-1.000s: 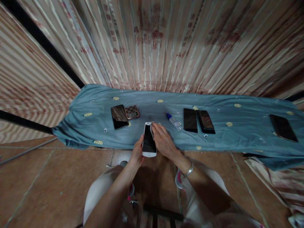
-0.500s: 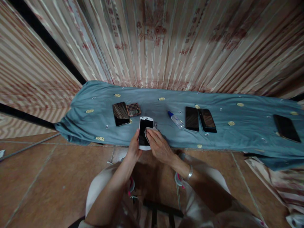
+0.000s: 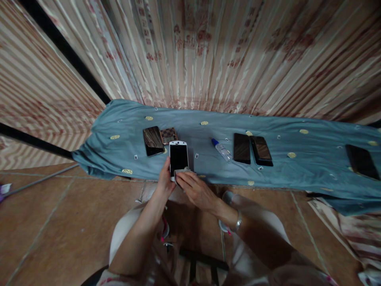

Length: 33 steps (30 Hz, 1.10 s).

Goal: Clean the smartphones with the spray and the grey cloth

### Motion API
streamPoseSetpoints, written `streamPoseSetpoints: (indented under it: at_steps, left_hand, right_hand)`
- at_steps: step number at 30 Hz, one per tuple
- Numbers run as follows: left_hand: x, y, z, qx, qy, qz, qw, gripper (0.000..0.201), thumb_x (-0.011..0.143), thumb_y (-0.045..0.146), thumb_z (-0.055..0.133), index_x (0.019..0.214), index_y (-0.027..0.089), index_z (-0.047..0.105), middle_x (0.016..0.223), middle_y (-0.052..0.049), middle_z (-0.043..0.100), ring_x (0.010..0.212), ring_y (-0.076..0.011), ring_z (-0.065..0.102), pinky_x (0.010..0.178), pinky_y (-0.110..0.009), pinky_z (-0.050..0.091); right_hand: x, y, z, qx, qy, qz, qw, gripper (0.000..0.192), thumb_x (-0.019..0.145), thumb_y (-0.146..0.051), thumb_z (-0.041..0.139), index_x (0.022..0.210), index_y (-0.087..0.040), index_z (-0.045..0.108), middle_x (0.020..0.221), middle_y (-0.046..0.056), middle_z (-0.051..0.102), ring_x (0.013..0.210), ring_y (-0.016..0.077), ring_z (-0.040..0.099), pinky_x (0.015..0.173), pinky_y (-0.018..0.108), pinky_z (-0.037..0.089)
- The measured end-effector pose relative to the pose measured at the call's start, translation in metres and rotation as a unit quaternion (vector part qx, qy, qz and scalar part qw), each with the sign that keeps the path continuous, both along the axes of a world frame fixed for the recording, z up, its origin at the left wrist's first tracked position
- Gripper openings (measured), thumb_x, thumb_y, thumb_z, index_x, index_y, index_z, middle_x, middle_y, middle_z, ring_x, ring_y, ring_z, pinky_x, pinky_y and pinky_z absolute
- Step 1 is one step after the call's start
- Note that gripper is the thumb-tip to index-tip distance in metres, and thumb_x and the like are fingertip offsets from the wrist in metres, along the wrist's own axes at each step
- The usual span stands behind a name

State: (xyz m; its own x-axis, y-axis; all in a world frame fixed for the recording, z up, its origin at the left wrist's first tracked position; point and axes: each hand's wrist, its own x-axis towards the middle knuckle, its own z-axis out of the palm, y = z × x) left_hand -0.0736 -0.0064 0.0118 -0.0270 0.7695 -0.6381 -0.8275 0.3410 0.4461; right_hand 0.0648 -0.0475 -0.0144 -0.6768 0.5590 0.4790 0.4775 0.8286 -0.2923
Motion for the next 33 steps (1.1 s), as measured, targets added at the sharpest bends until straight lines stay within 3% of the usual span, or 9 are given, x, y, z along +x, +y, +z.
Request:
streamPoseSetpoints:
  at_steps: [8,14,18,24,30,33]
  left_hand:
    - [-0.002,0.003,-0.004,0.044,-0.008,0.021,0.999,0.027,0.092,0.035,0.055,0.09,0.012,0.07,0.07,-0.002,0.072,0.058,-0.0134,0.066,0.065,-0.025,0.055]
    - [0.001,0.0,0.003,0.032,-0.016,-0.016,0.999,0.04,0.099,0.036,0.041,0.087,0.011,0.069,0.069,-0.004,0.073,0.059,-0.014,0.067,0.074,-0.028,0.057]
    - [0.008,-0.004,0.005,0.023,-0.011,-0.043,0.999,0.042,0.101,0.034,0.036,0.098,0.009,0.07,0.075,-0.006,0.075,0.07,-0.0156,0.071,0.086,-0.031,0.056]
    - [0.014,-0.008,-0.005,0.052,0.002,-0.061,0.997,0.04,0.099,0.033,0.042,0.122,0.007,0.064,0.101,-0.011,0.076,0.1,-0.021,0.071,0.099,-0.035,0.051]
    - [0.016,-0.011,-0.008,0.065,0.023,-0.077,0.995,0.038,0.097,0.034,0.047,0.12,0.009,0.065,0.105,-0.011,0.076,0.104,-0.0216,0.069,0.101,-0.036,0.05]
    - [0.018,-0.014,-0.009,0.062,0.036,-0.096,0.993,0.036,0.096,0.035,0.05,0.115,0.009,0.068,0.102,-0.01,0.076,0.102,-0.0216,0.07,0.1,-0.036,0.051]
  right_hand:
    - [0.009,0.01,-0.002,-0.018,0.072,-0.04,0.996,0.043,0.096,-0.011,0.038,0.138,-0.012,0.051,0.133,0.016,0.059,0.127,0.0254,0.052,0.105,0.048,0.05]
    - [0.008,0.018,-0.003,-0.073,0.137,-0.107,0.982,0.039,0.099,-0.018,0.039,0.134,-0.017,0.056,0.132,0.014,0.06,0.124,0.0229,0.054,0.104,0.045,0.049]
    - [0.012,0.027,-0.002,-0.114,0.165,-0.141,0.97,0.039,0.098,-0.019,0.042,0.133,-0.023,0.058,0.135,0.011,0.059,0.125,0.022,0.053,0.107,0.045,0.046]
    - [0.019,0.038,0.002,-0.15,0.183,-0.164,0.958,0.04,0.095,-0.019,0.044,0.131,-0.024,0.06,0.136,0.009,0.059,0.125,0.0225,0.053,0.108,0.045,0.043]
    - [0.025,0.046,0.004,-0.157,0.202,-0.172,0.951,0.038,0.094,-0.02,0.044,0.126,-0.024,0.064,0.133,0.009,0.062,0.124,0.0216,0.055,0.109,0.044,0.042]
    - [0.029,0.053,0.001,-0.192,0.253,-0.192,0.929,0.035,0.092,-0.023,0.048,0.122,-0.024,0.066,0.133,0.008,0.062,0.125,0.0218,0.055,0.11,0.043,0.042]
